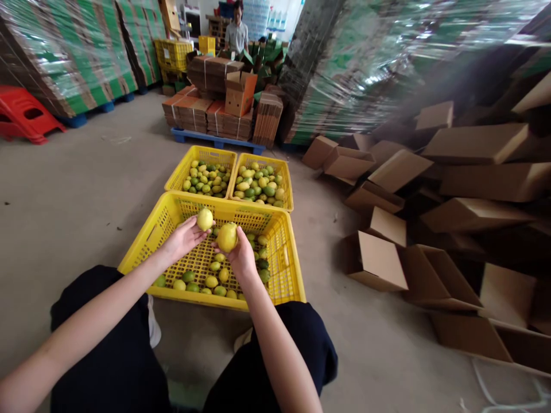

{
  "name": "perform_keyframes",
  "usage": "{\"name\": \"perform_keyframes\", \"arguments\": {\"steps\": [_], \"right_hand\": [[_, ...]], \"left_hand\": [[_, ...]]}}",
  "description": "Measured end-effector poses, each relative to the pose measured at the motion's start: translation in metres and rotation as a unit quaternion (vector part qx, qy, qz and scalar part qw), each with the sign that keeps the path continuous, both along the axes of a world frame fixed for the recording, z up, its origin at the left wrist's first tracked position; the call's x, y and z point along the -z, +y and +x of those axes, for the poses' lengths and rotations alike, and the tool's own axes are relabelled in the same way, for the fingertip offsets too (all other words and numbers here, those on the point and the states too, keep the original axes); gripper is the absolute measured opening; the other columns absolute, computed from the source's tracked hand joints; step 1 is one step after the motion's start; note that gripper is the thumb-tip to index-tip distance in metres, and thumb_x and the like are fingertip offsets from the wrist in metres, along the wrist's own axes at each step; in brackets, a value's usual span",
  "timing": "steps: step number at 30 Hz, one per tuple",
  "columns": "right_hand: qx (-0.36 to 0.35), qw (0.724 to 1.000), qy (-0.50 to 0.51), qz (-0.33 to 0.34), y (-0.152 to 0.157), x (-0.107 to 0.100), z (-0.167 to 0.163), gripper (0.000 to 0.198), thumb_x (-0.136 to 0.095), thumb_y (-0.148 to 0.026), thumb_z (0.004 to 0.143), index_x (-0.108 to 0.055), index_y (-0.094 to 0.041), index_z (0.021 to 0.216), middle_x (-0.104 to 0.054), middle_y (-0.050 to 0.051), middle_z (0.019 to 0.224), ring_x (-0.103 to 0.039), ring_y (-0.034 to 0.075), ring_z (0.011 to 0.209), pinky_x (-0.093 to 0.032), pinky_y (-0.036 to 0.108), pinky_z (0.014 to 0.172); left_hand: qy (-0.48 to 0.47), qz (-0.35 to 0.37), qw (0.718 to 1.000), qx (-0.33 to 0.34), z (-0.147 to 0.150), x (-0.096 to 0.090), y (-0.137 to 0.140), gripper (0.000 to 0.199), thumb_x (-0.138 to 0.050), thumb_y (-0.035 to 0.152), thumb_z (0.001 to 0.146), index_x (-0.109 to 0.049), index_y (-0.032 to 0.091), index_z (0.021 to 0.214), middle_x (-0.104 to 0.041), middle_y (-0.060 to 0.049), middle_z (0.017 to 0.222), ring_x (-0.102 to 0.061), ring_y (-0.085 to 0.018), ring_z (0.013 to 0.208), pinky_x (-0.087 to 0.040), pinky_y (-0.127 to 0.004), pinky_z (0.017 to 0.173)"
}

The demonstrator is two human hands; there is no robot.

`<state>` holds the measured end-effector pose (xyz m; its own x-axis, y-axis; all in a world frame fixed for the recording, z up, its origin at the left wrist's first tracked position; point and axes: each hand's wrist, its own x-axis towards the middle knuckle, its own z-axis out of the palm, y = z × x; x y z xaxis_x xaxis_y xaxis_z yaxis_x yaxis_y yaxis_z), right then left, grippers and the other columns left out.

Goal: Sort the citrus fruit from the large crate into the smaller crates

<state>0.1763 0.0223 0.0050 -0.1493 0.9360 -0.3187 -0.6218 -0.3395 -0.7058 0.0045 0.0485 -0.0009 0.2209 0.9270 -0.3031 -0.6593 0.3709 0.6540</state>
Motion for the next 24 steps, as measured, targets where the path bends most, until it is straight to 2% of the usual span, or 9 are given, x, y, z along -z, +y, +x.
{"name": "perform_keyframes", "arguments": {"steps": [6, 10, 13, 16, 19, 22, 24], "right_hand": [[-0.015, 0.999, 0.030, 0.007, -0.003, -0.002, 0.002, 0.018, -0.069, -0.029, 0.071, -0.063, -0.016, 0.083, -0.072, 0.005, 0.075, -0.070, 0.019, 0.061, -0.057, 0.025, 0.049], [-0.026, 0.998, 0.056, 0.011, -0.004, -0.002, 0.005, 0.022, -0.062, -0.030, 0.068, -0.065, -0.015, 0.083, -0.073, 0.009, 0.076, -0.072, 0.025, 0.067, -0.060, 0.034, 0.059], [-0.030, 0.998, 0.050, 0.009, -0.003, -0.002, 0.006, 0.024, -0.064, -0.030, 0.067, -0.066, -0.015, 0.085, -0.074, 0.009, 0.079, -0.072, 0.025, 0.067, -0.060, 0.035, 0.060], [-0.043, 0.999, 0.022, 0.012, 0.000, -0.002, 0.005, 0.028, -0.070, -0.036, 0.070, -0.066, -0.016, 0.090, -0.074, 0.007, 0.078, -0.073, 0.023, 0.066, -0.058, 0.031, 0.057], [-0.057, 0.998, -0.018, 0.022, 0.002, 0.000, 0.003, 0.038, -0.075, -0.050, 0.070, -0.064, -0.018, 0.089, -0.072, 0.005, 0.072, -0.072, 0.021, 0.063, -0.054, 0.027, 0.051], [-0.052, 0.997, -0.052, 0.023, 0.001, 0.002, 0.000, 0.048, -0.078, -0.060, 0.065, -0.061, -0.020, 0.087, -0.070, 0.002, 0.067, -0.069, 0.018, 0.056, -0.053, 0.025, 0.048], [-0.026, 0.997, -0.068, 0.033, -0.001, 0.003, -0.002, 0.051, -0.080, -0.058, 0.063, -0.058, -0.022, 0.090, -0.070, 0.000, 0.069, -0.068, 0.017, 0.055, -0.053, 0.026, 0.051]], "left_hand": [[0.017, 0.034, 0.999, 0.024, 0.002, -0.003, -0.003, 0.022, -0.074, 0.017, 0.080, -0.061, 0.015, 0.098, -0.074, -0.005, 0.088, -0.073, -0.015, 0.075, -0.059, -0.024, 0.075], [0.025, 0.021, 0.998, 0.055, 0.001, 0.001, -0.003, 0.020, -0.073, 0.025, 0.084, -0.063, 0.012, 0.095, -0.074, -0.008, 0.087, -0.073, -0.016, 0.075, -0.060, -0.026, 0.075], [0.031, -0.004, 0.996, 0.086, 0.000, 0.004, -0.002, 0.028, -0.069, 0.033, 0.088, -0.066, 0.009, 0.101, -0.074, -0.012, 0.088, -0.073, -0.017, 0.071, -0.060, -0.025, 0.069], [0.036, -0.024, 0.992, 0.114, 0.001, 0.006, 0.000, 0.041, -0.064, 0.043, 0.089, -0.066, 0.006, 0.107, -0.075, -0.015, 0.090, -0.073, -0.018, 0.071, -0.059, -0.024, 0.064], [0.049, -0.029, 0.991, 0.119, 0.003, 0.007, 0.001, 0.050, -0.062, 0.053, 0.087, -0.067, 0.007, 0.105, -0.075, -0.016, 0.090, -0.073, -0.018, 0.071, -0.058, -0.025, 0.062], [0.073, -0.030, 0.990, 0.116, 0.003, 0.008, 0.000, 0.052, -0.063, 0.058, 0.084, -0.068, 0.009, 0.102, -0.074, -0.014, 0.089, -0.072, -0.019, 0.073, -0.058, -0.027, 0.064], [0.093, -0.007, 0.991, 0.097, 0.003, 0.008, -0.002, 0.048, -0.070, 0.054, 0.080, -0.068, 0.011, 0.103, -0.073, -0.012, 0.093, -0.070, -0.018, 0.076, -0.057, -0.028, 0.068]]}}
